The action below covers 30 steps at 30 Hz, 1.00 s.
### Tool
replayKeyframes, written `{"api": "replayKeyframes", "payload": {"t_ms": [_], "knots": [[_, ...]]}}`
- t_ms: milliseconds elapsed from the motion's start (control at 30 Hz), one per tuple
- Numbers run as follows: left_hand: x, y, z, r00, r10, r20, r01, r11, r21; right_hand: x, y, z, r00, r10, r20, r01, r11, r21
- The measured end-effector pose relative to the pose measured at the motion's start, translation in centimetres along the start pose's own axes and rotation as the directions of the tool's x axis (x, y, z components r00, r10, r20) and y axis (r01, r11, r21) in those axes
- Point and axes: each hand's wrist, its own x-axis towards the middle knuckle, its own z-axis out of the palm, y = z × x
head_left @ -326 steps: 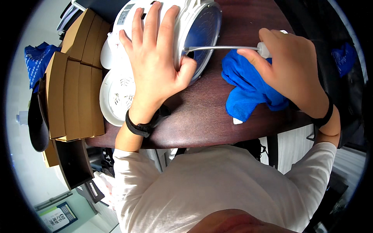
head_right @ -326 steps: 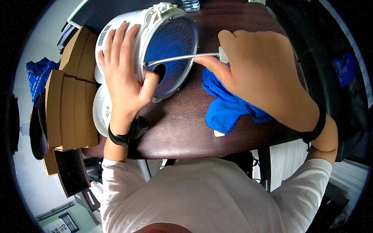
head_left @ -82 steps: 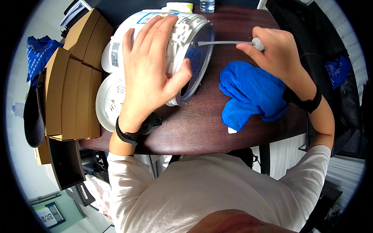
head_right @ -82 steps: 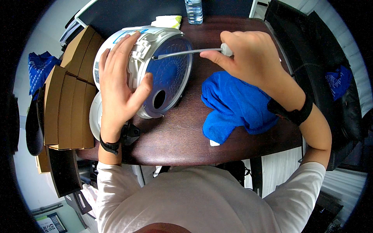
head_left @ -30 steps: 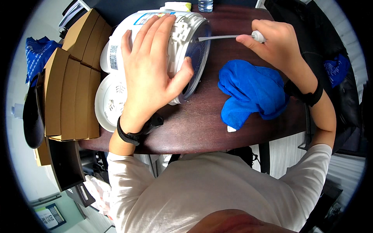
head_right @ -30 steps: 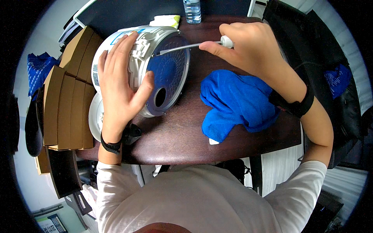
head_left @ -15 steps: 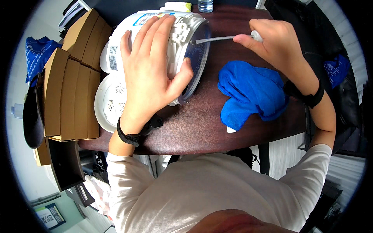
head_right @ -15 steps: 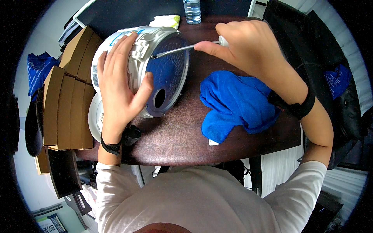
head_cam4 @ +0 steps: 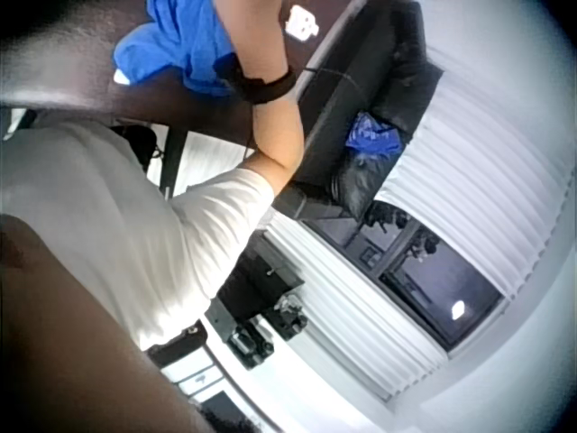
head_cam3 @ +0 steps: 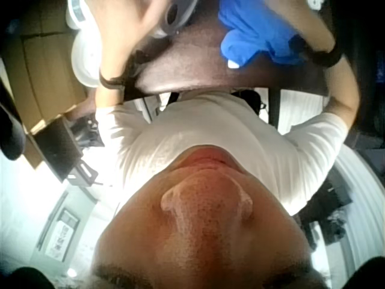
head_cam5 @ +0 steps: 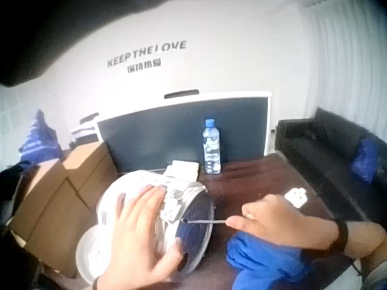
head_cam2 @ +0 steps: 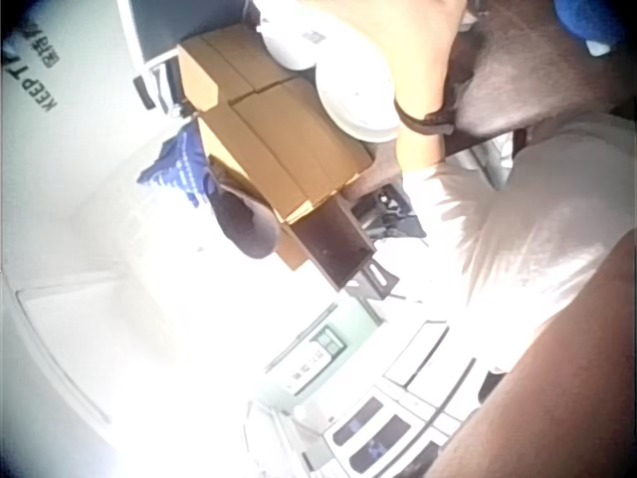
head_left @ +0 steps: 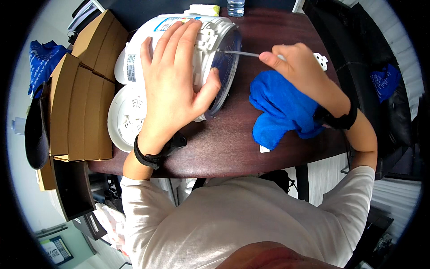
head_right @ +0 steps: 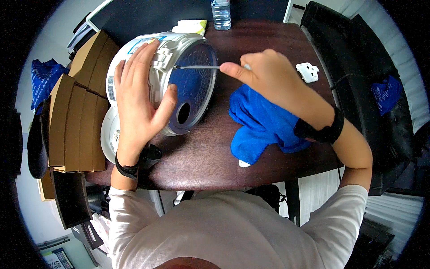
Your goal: The person uses a screwdriver to remove screws from the bottom of a white rice cooker. They systematically unscrew fasteners around the perimeter of the base, placing the screws on a nearby plate. The person rotates the appliance to access different screws and continues the disassembly process.
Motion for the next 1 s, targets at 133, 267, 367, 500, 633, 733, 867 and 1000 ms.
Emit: {"api": "replayKeyframes", "payload": {"t_ms": [133, 267, 367, 500, 633, 733, 867, 1000], "knots": [[-0.1, -0.2, 0.2, 1.0, 0.007, -0.012, -0.007, 1.0, -0.008, -1.1, -0.4, 1.8, 0.97, 0.177, 0.167, -0.222, 0.924, 0.312], [0.0, -0.2, 0.2, 1.0, 0.007, -0.012, -0.008, 1.0, -0.004, -1.9, -1.4, 1.8, 0.805, 0.299, 0.512, -0.57, 0.63, 0.528], [0.0, -0.1, 0.2, 1.0, 0.013, -0.007, -0.013, 1.0, -0.004, -2.0, -1.2, 1.3, 0.834, 0.308, 0.459, -0.525, 0.701, 0.482], [0.2, -0.2, 0.3, 1.0, 0.013, -0.006, -0.013, 1.0, -0.006, -1.9, -0.1, 0.0, 0.994, 0.105, -0.004, -0.105, 0.993, 0.054], [0.1, -0.2, 0.2, 1.0, 0.023, -0.011, -0.023, 1.0, -0.007, -1.1, 0.2, -1.1, 0.971, -0.128, -0.199, 0.07, 0.959, -0.276], [0.1, -0.2, 0.2, 1.0, 0.02, -0.009, -0.02, 1.0, -0.011, -0.5, 0.5, -1.8, 0.934, -0.265, -0.238, 0.153, 0.902, -0.403], [0.1, -0.2, 0.2, 1.0, 0.027, -0.01, -0.027, 1.0, -0.011, -0.4, 0.3, -2.3, 0.912, -0.321, -0.256, 0.18, 0.873, -0.453], [0.2, -0.3, 0.2, 1.0, 0.024, -0.011, -0.024, 1.0, -0.015, -0.3, -0.1, -2.3, 0.901, -0.341, -0.267, 0.19, 0.865, -0.465]]}}
